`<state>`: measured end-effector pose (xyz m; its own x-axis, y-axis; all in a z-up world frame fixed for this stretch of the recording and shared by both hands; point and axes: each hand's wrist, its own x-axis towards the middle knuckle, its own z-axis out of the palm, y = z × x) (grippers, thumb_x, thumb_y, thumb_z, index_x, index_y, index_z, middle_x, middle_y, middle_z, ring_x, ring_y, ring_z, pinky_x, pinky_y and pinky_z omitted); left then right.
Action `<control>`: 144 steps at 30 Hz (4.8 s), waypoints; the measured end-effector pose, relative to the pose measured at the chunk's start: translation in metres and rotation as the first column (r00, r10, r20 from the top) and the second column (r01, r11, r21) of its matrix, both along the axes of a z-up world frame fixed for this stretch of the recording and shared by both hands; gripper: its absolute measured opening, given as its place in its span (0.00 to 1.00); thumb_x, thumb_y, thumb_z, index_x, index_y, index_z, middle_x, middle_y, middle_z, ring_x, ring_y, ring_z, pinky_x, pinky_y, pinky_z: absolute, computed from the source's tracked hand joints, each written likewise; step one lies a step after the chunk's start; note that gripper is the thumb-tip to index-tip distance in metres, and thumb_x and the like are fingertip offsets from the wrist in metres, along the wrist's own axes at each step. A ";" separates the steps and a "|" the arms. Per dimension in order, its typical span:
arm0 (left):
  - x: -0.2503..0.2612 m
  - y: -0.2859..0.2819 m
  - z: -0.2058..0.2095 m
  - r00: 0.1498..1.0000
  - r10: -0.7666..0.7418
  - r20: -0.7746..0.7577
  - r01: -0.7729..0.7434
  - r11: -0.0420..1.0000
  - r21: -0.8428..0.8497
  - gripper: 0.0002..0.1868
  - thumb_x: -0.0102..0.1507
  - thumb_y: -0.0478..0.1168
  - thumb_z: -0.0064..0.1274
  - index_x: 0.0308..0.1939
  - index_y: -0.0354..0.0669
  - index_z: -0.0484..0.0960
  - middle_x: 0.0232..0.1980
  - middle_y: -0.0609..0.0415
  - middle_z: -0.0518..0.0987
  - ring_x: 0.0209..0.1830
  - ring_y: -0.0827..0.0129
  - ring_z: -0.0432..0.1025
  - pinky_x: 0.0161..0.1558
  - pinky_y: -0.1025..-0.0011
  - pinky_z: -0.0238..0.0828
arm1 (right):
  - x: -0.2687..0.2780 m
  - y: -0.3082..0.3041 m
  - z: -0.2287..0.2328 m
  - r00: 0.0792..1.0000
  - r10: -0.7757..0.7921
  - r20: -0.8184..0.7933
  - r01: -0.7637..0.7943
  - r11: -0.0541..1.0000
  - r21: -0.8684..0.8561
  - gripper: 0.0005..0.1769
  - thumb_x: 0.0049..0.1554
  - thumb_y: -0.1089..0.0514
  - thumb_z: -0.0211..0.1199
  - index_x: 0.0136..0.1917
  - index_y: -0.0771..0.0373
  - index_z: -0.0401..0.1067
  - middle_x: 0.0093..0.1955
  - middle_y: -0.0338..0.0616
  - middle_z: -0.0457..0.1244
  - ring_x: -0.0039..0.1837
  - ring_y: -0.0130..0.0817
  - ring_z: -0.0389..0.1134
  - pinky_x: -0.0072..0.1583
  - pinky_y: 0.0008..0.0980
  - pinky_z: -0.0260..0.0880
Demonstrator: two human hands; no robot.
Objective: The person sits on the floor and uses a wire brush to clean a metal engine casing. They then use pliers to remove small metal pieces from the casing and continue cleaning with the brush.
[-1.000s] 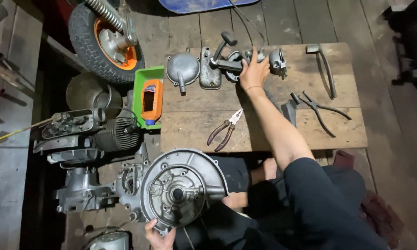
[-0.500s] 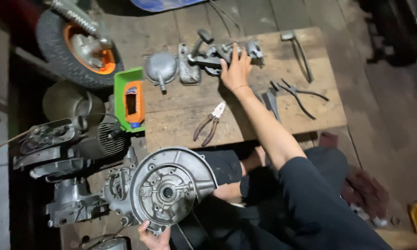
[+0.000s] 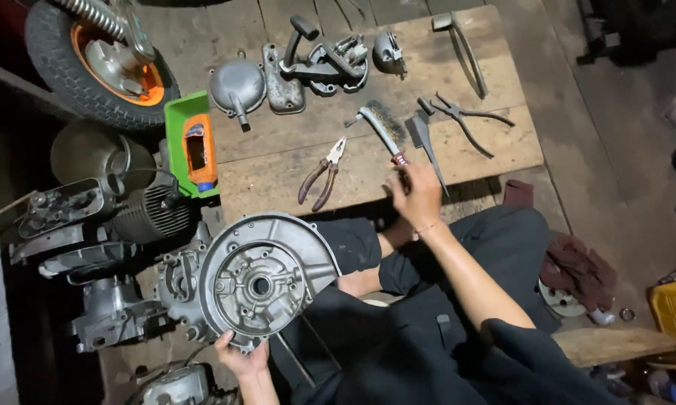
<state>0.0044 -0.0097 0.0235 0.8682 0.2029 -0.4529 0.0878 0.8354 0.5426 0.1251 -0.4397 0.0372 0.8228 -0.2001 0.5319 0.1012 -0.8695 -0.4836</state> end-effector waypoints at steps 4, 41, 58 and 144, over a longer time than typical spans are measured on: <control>0.006 -0.009 0.020 0.994 -0.028 -0.107 0.040 0.993 0.113 0.49 0.50 0.48 0.42 0.78 0.45 0.57 0.78 0.48 0.62 0.76 0.51 0.57 0.76 0.54 0.50 | 0.008 -0.001 -0.003 0.999 -0.035 -0.026 0.034 0.999 -0.025 0.13 0.66 0.54 0.62 0.46 0.66 0.69 0.43 0.48 0.59 0.45 0.45 0.61 0.45 0.38 0.61; -0.002 0.010 -0.021 0.986 -0.020 -0.168 0.028 0.999 0.043 0.45 0.52 0.50 0.50 0.76 0.52 0.64 0.75 0.57 0.68 0.68 0.59 0.64 0.68 0.65 0.59 | 0.036 -0.202 0.068 0.621 -0.368 -0.692 0.373 0.915 -0.152 0.27 0.62 0.48 0.62 0.67 0.59 0.56 0.59 0.63 0.61 0.55 0.66 0.65 0.49 0.64 0.67; -0.049 0.074 -0.151 0.967 -0.100 0.233 -0.236 -0.027 0.971 0.38 0.49 0.27 0.67 0.59 0.46 0.63 0.59 0.31 0.74 0.61 0.44 0.71 0.60 0.54 0.65 | 0.000 -0.257 0.011 0.602 -0.533 -0.595 0.303 0.842 -0.447 0.26 0.64 0.44 0.59 0.74 0.45 0.68 0.61 0.62 0.60 0.62 0.61 0.57 0.57 0.59 0.61; -0.009 0.074 -0.202 0.947 -0.116 0.301 -0.136 0.702 0.699 0.16 0.69 0.38 0.55 0.51 0.48 0.62 0.57 0.53 0.70 0.62 0.72 0.63 0.67 0.62 0.59 | 0.026 -0.089 -0.012 0.914 -0.369 -0.168 0.352 0.928 -0.123 0.22 0.64 0.44 0.60 0.50 0.68 0.65 0.46 0.59 0.59 0.48 0.59 0.61 0.49 0.53 0.61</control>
